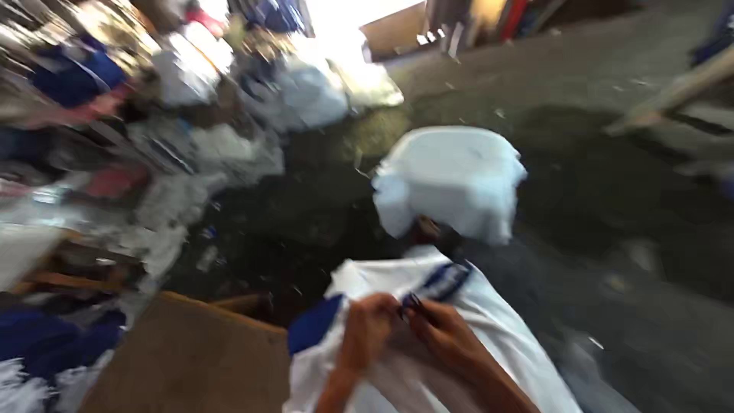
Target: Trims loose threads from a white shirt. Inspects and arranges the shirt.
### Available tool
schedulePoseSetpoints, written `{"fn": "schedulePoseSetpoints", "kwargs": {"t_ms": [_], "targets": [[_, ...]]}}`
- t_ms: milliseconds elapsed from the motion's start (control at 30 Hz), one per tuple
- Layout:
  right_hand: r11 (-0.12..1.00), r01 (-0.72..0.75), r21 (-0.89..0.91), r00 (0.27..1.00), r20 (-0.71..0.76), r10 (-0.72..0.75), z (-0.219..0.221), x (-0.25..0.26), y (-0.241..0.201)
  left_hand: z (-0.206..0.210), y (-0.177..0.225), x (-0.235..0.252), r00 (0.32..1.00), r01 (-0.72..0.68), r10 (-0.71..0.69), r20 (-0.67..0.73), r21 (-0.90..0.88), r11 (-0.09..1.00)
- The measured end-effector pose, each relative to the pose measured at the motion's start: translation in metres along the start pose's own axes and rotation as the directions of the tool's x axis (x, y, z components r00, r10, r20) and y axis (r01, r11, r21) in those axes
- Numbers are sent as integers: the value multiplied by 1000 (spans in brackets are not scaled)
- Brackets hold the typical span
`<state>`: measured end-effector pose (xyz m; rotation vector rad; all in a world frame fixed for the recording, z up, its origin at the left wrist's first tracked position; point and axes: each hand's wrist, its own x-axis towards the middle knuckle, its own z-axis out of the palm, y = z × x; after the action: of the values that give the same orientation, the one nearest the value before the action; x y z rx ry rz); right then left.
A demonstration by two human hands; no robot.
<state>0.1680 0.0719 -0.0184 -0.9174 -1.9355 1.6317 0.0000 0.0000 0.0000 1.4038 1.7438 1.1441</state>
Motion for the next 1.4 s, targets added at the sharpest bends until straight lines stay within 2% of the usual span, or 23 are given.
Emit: {"fn": "schedulePoseSetpoints", "kwargs": {"t_ms": [133,267,333,400,467,600,667,733,833,933,1000,1067,1100,1167,1200,1233,1267,1300,1333,1400], "targets": [[994,-96,49,995,43,94,-4,5,2,-1,3,1,976,208,-208,56,1,978],[971,-221,88,975,37,218,-3,8,0,-3,2,-1,951,306,-293,97,-173,936],[970,-231,76,971,-48,235,-2,6,3,-3,4,-1,936,352,-339,95,-262,899],[987,-144,-66,973,-191,129,2,2,3,-2,6,1,916,395,-396,67,-327,858],[956,-63,-286,965,-263,-16,6,-4,-1,0,9,0,902,411,-430,29,-359,838],[763,8,-646,957,-217,-193,17,-13,-5,3,14,0,886,423,-463,-38,-343,839],[680,45,-732,949,-182,-258,21,-11,-1,5,13,0,893,414,-448,-47,-302,858],[649,68,-758,945,-160,-285,22,-10,0,6,13,-1,902,409,-429,-34,-244,879],[658,74,-749,934,-179,-308,22,-8,3,6,13,-4,912,400,-411,-7,-210,892],[731,15,-683,935,-249,-251,21,-8,4,6,14,-6,908,406,-419,0,-247,880],[836,-92,-541,957,-280,-76,17,-6,0,5,15,-8,907,410,-421,13,-257,875],[906,-241,-349,964,-195,182,10,-1,-6,1,15,-11,923,385,-379,73,-224,895],[917,-281,-284,958,-142,250,9,2,-7,-3,13,-12,941,334,-316,123,-182,925],[942,-242,-233,969,-102,224,10,4,-7,-21,3,-12,976,144,-126,180,-87,986],[954,-202,-222,978,-98,184,11,3,-8,-32,-1,-10,990,87,-79,121,-62,994],[961,-175,-214,983,-93,159,10,1,-8,-43,-4,-6,995,96,-96,-1,-45,994],[965,-163,-206,985,-94,147,9,-1,-8,-54,-7,-3,980,164,-164,-114,-11,986],[968,-163,-190,984,-97,146,8,-4,-7,-65,-8,2,962,235,-218,-162,92,968],[972,-164,-166,984,-102,148,6,-5,-5,-72,-9,6,957,278,-250,-147,218,936],[982,-160,-99,984,-88,152,2,-6,-4,-70,-3,10,962,251,-274,7,384,888]]}}
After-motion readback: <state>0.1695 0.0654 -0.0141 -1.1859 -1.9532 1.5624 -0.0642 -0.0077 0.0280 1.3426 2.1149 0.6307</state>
